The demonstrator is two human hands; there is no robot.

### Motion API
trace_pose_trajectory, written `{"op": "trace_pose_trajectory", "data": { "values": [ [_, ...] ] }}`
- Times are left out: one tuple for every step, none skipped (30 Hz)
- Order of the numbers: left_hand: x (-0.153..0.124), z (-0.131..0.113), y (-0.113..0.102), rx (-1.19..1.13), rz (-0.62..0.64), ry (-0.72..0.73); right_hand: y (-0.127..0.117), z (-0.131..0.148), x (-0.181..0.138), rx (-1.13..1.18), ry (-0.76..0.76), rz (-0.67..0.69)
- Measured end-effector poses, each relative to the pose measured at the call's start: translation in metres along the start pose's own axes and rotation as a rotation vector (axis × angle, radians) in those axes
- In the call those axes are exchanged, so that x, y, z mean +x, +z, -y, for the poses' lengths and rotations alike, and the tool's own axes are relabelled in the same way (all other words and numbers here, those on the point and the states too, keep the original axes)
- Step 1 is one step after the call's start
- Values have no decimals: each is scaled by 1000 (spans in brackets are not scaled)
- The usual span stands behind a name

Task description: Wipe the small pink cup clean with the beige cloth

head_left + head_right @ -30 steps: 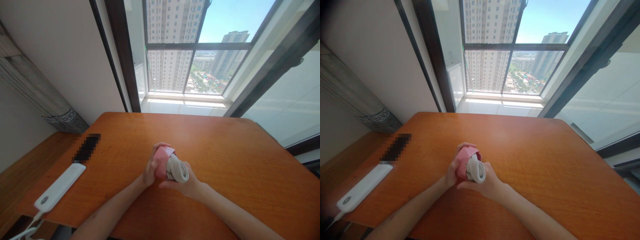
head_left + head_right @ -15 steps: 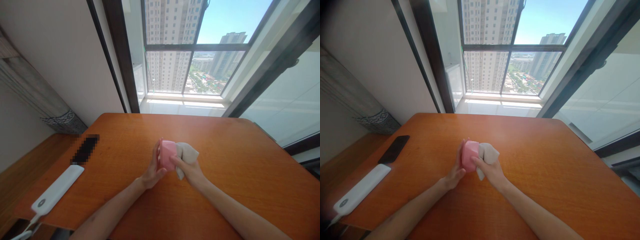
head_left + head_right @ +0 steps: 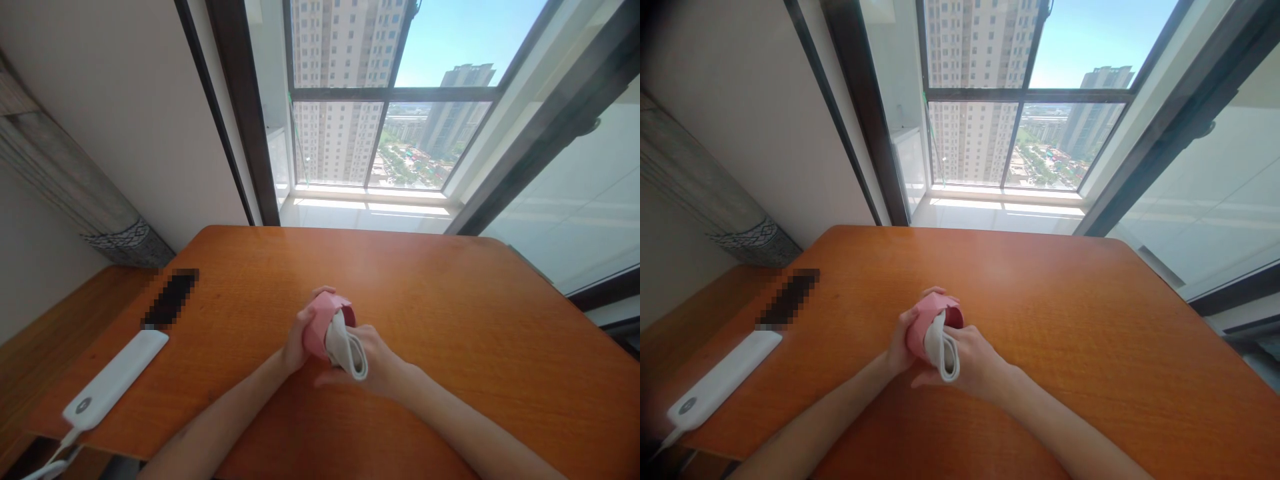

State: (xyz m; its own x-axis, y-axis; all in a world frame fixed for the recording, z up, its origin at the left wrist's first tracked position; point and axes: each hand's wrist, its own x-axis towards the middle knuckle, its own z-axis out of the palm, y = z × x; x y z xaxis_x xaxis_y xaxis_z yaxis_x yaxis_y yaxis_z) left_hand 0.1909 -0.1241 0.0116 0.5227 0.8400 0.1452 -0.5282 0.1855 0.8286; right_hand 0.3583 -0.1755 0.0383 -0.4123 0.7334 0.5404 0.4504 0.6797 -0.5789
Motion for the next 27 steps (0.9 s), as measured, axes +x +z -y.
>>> {"op": "trace_pose_trajectory", "data": {
  "values": [
    [2,-2,0,-80,7,-118,-1,-2,0,-128,-113,68],
    [4,-3,0,-130,0,-206,-2,-3,-1,-224,-192,112],
    [6,-4,0,-156,-17,-258,-3,-5,-1,-283,-229,133],
    [8,-5,-1,-168,-39,-277,-3,-6,-1,-298,-232,136],
    [8,-5,-2,-171,-58,-273,-3,-7,-1,-272,-212,128],
    [9,-5,-2,-169,-67,-256,-4,-8,-1,-210,-166,99],
    [8,-4,-3,-158,-64,-225,-4,-8,-1,-125,-83,45],
    [7,-3,-3,-126,-52,-178,-5,-8,0,-26,38,-34],
    [6,-1,-4,-64,-33,-110,-5,-7,1,90,186,-120],
    [4,1,-6,37,-6,-22,-7,-6,3,221,348,-215],
    [3,3,-8,176,26,84,-8,-5,6,363,506,-305],
    [1,5,-10,337,58,198,-9,-4,8,514,645,-375],
    [0,7,-13,496,86,301,-9,-2,11,668,751,-418],
    [-1,9,-16,633,107,381,-9,-1,13,808,824,-442],
    [-1,10,-19,736,118,439,-8,0,15,921,875,-455],
    [-1,11,-21,801,119,480,-6,2,16,999,905,-455],
    [-2,11,-22,833,116,508,-4,3,16,1040,917,-445],
    [-2,10,-22,838,109,528,-2,5,15,1040,915,-442],
    [-3,9,-20,821,98,549,0,6,14,1003,894,-437],
    [-4,8,-18,784,80,567,2,7,12,930,843,-426],
    [-4,6,-15,727,54,565,3,7,10,828,763,-400],
    [-5,5,-11,649,26,528,4,7,8,708,655,-363],
    [-5,3,-8,542,3,459,3,6,5,577,525,-301],
    [-4,1,-4,410,-8,360,2,4,4,437,382,-217],
    [-3,0,-1,266,-6,235,0,2,2,293,239,-129],
    [-2,-1,1,129,4,96,-1,0,2,144,103,-50],
    [0,-2,2,12,12,-32,-3,-2,1,-2,-21,19]
  ]
}}
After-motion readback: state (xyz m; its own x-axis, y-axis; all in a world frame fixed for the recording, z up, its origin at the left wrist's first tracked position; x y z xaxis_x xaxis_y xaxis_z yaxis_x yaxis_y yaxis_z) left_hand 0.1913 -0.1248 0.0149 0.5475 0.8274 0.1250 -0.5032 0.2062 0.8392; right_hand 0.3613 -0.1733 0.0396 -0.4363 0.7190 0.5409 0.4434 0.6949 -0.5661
